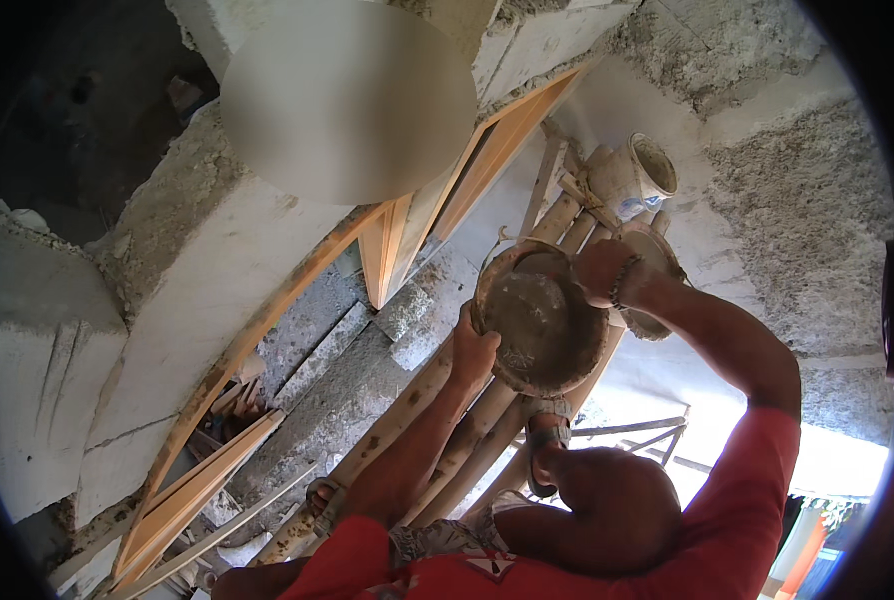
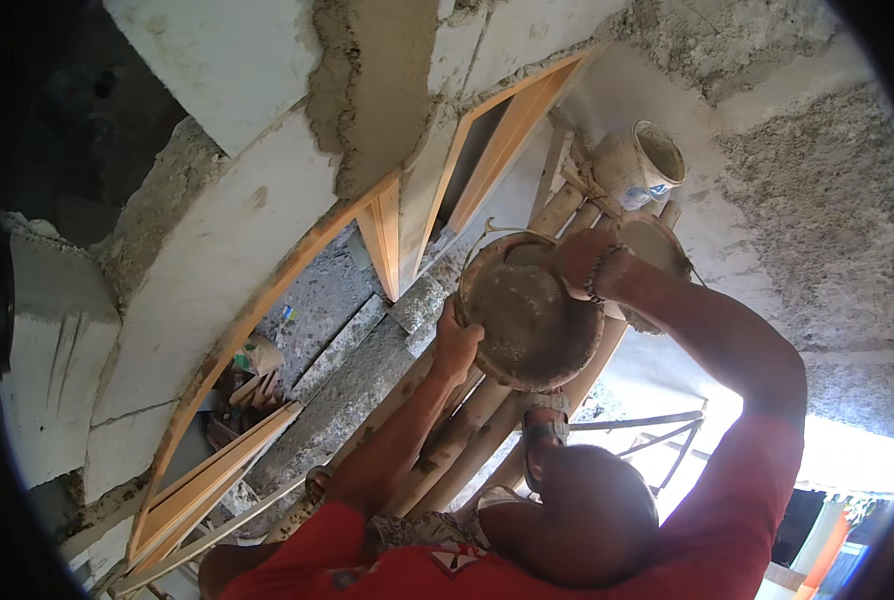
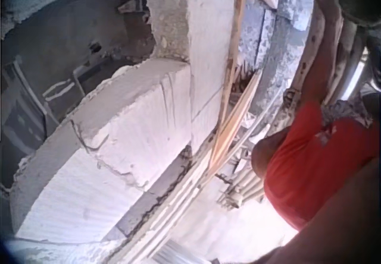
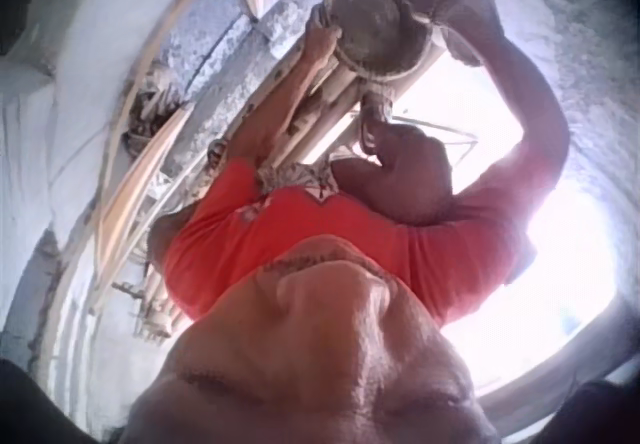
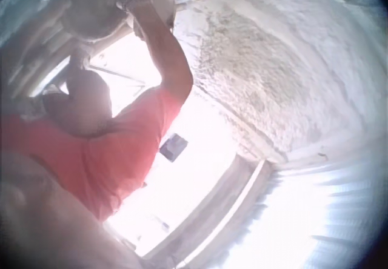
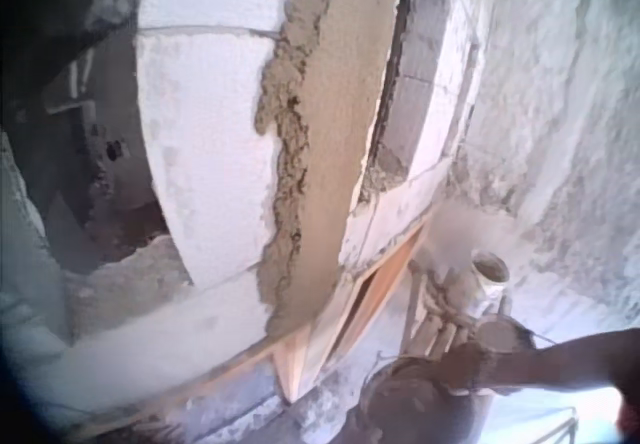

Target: The person applies plaster to the edges of a wall opening using a trowel, then scoops more plaster from a bucket and mixes it by hand.

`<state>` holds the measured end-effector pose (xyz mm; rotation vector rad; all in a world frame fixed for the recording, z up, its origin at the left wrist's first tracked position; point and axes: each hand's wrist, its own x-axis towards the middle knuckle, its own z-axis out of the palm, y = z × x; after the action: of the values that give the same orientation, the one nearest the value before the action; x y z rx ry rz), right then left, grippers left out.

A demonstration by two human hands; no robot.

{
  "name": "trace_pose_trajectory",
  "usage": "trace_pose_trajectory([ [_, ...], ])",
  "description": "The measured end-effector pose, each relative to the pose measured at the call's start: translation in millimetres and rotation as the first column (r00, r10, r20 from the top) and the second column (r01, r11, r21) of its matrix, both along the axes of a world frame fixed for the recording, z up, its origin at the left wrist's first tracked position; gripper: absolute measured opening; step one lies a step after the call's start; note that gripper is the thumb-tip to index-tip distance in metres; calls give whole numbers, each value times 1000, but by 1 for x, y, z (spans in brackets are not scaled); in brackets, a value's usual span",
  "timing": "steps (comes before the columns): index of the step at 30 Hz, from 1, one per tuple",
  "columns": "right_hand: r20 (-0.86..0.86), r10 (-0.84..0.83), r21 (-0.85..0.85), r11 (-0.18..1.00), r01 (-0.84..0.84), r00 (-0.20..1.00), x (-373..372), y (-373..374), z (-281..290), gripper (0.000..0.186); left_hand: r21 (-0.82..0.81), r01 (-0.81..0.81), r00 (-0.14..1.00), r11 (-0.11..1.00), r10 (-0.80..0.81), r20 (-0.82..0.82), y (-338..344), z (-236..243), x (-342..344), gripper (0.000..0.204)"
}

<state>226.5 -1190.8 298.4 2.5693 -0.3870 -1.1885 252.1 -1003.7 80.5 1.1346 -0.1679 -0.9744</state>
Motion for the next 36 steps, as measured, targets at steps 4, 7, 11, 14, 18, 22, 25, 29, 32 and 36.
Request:
trace_pose_trajectory([
  [4,62,170,14,985,-171,983,-15,-3,-56,14,15,26,998,1000,-27,53,0,11,-6,58],
  [7,197,157,57,984,-171,968,-22,4,-71,12,69,70,993,995,-76,93,13,14,2,58],
  [11,352,371,137,888,-439,859,-18,13,-66,14,26,131,946,991,-133,296,9,21,19,60],
  [14,363,361,168,881,-441,859,-24,21,-72,15,78,182,929,980,-197,314,8,35,27,61],
  [18,444,394,126,862,-491,805,-37,37,-89,11,-13,106,965,994,-100,241,12,16,35,62],
  [22,223,398,213,871,-443,890,-32,58,-60,10,28,96,972,995,-99,212,19,13,34,64],
  [25,304,352,204,884,-422,885,-42,65,-57,13,-6,34,984,999,-33,178,22,9,32,66],
  [29,234,281,235,912,-335,931,-60,68,-37,12,-16,39,991,999,-37,132,23,17,28,65],
  [32,205,247,208,935,-289,947,-72,61,-8,13,25,61,990,998,-64,126,23,19,26,66],
  [36,297,354,2,928,-371,887,-73,40,23,20,3,22,994,1000,-22,104,20,16,22,63],
])
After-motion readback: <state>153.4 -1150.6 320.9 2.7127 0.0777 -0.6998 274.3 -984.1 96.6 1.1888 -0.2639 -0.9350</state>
